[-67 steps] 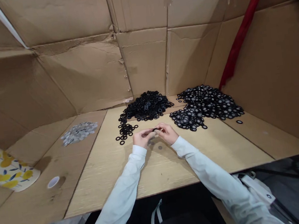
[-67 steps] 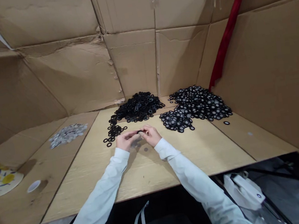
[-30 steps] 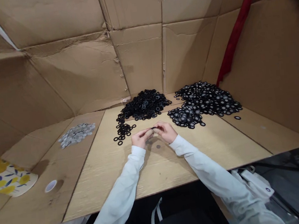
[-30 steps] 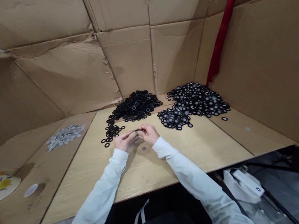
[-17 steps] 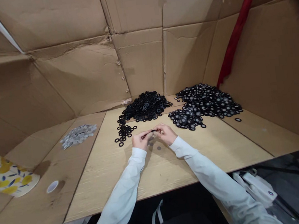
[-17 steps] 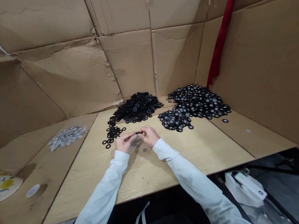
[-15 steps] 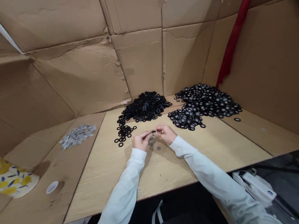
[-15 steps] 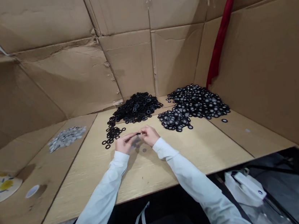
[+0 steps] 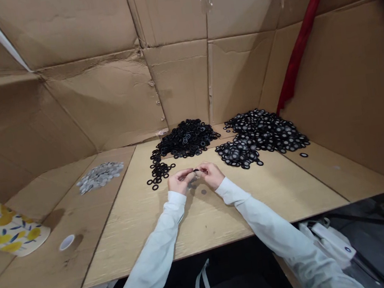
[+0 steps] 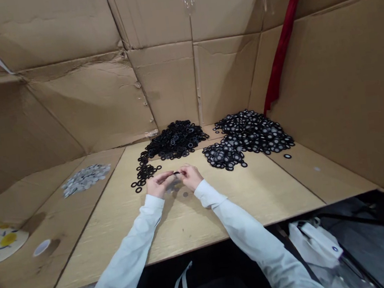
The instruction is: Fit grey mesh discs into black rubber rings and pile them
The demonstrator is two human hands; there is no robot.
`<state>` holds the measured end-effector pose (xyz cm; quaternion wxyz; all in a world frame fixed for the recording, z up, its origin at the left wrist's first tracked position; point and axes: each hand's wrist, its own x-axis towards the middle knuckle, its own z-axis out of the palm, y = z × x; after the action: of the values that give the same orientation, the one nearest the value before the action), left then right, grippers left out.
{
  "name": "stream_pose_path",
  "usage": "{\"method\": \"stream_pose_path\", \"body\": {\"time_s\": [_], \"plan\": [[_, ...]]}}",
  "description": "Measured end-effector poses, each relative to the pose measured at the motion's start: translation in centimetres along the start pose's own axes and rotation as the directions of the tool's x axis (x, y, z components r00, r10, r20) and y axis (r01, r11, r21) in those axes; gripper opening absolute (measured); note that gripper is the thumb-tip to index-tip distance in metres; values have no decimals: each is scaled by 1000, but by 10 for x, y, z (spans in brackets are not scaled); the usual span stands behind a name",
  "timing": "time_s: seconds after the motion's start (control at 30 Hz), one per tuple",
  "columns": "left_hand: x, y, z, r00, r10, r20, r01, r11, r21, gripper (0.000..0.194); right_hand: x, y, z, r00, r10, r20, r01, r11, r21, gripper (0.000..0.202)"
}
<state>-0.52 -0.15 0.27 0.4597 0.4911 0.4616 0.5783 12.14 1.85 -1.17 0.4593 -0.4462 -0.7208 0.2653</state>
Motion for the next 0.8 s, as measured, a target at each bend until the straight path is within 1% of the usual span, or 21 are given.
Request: {"method": "stream_pose_path", "body": {"time_s": [0.07,0.1,0.17,0.33,0.47,0.63,0.7,0.73,0.8], "plan": [[-1,-2,1,999,-3,-35,3,1000,-6,23,-2,-1,3,995,-38,-97,25,991,-129,10],[-1,-2,2,999,-7,-47,6,1000,-11,23,-3,-2,4,991,-60,-120,39,985,-170,13],[-2,-2,3,998,-14,-57,13,1000,-21,24,-4,-4,5,989,-77,-125,52,980,-191,16],[0,-2,3,998,-44,-48,40,996,-78,27,-3,-7,2,992,5,-129,-15,997,-77,6],[3,-9,4,993,-112,-40,102,978,-183,30,-1,-5,2,988,40,-152,-44,999,-28,5],[5,-15,5,988,-145,-48,127,956,-264,30,0,-1,5,977,59,-207,-54,998,28,7],[5,-14,6,979,-201,-38,179,930,-321,30,0,0,5,973,57,-224,-49,998,42,9],[5,-13,7,967,-255,-23,232,911,-340,29,0,0,5,974,49,-221,-40,998,44,10],[4,-10,8,922,-383,52,377,862,-338,30,-2,-2,4,980,13,-196,-8,1000,23,9]]}}
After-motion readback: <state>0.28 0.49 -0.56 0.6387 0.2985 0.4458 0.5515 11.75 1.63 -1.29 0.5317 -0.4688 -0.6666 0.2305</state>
